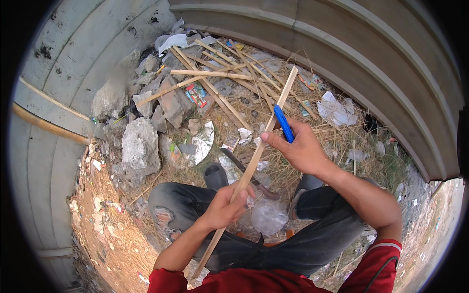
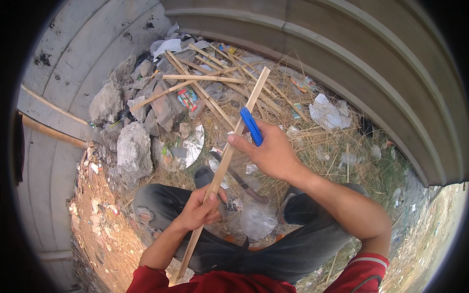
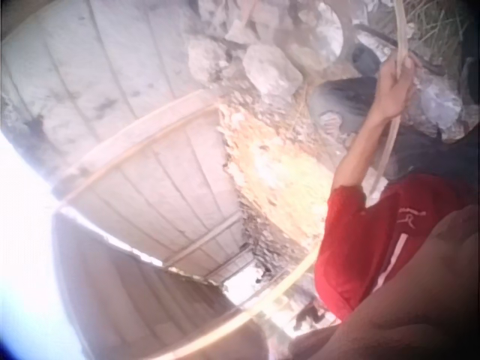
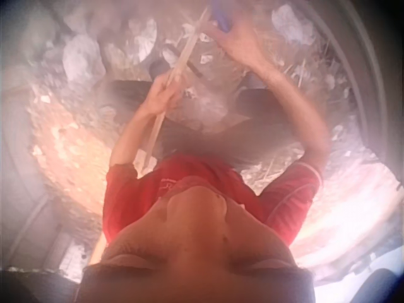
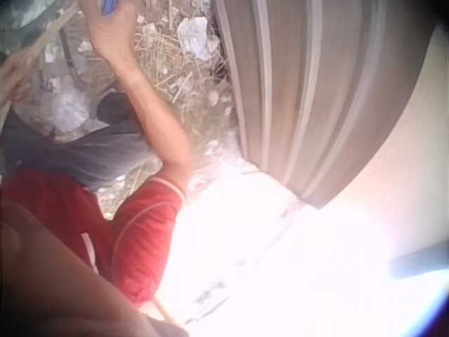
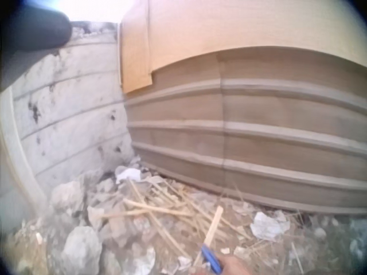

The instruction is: The person sits on a small stool and uses a blue utility knife to shave thin strips off a long bamboo stick. They repeatedly rotate the stick and scrape the blade along its length to smooth the surface and remove the outer layer.

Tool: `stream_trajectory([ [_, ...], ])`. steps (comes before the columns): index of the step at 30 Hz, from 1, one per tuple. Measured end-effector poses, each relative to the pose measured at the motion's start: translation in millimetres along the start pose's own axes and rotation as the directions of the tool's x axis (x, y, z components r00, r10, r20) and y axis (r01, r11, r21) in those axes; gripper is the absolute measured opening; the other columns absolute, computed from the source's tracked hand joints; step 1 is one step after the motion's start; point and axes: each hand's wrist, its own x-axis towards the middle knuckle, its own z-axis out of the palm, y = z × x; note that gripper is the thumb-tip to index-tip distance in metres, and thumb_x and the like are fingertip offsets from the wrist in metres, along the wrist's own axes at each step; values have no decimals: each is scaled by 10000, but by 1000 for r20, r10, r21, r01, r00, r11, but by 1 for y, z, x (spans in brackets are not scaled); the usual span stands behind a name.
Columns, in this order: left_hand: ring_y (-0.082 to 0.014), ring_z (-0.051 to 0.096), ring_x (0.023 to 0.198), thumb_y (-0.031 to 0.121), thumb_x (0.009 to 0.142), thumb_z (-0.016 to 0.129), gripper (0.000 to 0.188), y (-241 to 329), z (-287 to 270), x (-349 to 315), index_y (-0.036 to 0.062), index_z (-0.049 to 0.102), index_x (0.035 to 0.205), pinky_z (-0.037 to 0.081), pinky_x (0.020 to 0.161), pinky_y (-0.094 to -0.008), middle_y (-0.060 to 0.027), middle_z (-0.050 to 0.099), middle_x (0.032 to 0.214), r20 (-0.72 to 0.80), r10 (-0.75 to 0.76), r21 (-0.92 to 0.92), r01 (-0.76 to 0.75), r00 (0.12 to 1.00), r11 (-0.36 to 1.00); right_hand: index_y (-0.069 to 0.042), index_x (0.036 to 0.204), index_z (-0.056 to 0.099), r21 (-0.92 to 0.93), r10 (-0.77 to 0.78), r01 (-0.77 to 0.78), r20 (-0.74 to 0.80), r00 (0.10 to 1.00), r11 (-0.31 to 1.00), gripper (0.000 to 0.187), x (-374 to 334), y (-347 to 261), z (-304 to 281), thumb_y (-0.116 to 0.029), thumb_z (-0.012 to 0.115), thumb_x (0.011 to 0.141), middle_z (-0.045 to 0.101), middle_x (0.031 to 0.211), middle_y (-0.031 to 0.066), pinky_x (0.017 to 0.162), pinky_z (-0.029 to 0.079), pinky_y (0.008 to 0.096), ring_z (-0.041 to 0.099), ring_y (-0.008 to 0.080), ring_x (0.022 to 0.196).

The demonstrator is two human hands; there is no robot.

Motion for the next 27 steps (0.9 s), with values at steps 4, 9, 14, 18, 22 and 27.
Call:
stream_trajectory([
  [4,-35,268,435,401,1100,380,452,2,2,3,-1,532,1238,247,430,-231,67,319,578,-77,4,-35,-7,997,999,18,985,661,-46,-67,69,31,997,997,483,0,5,14,-448,743,890,545,612,80,552,425,384,519,198,562],
  [9,-26,347,507,317,1101,405,443,5,3,10,-26,543,1344,273,474,-229,76,365,594,-281,69,64,-53,957,997,10,1031,664,-331,-147,248,302,942,910,520,-18,-6,10,-501,600,962,668,702,213,660,532,502,679,410,679],
  [14,-35,328,471,358,1103,401,473,-6,1,10,-3,527,1381,264,435,-214,59,375,593,-344,200,311,-90,917,946,-20,1058,680,-494,-21,287,477,879,821,507,-33,-8,20,-494,508,1004,683,726,240,713,552,544,689,452,733],
  [18,-26,372,503,298,1101,416,446,-6,2,13,-10,526,1405,293,463,-209,69,401,595,-363,290,461,-100,886,882,-7,1014,686,-533,-41,231,344,938,814,513,-22,-1,16,-486,503,1012,676,722,249,706,549,546,684,453,733],
  [22,-49,418,592,232,1057,504,389,-4,9,2,-13,583,1348,369,541,-265,9,443,601,-345,235,541,-12,908,841,14,873,656,-597,-114,65,-44,993,799,519,35,18,-50,-452,497,1035,594,603,224,611,486,511,610,457,616],
  [27,-52,425,604,219,1051,512,382,-10,4,4,-16,590,1342,384,550,-265,7,459,610,-361,240,500,-30,901,866,20,871,679,-496,-126,169,118,985,852,542,13,17,-37,-472,506,1019,653,733,260,682,509,538,646,466,710],
])
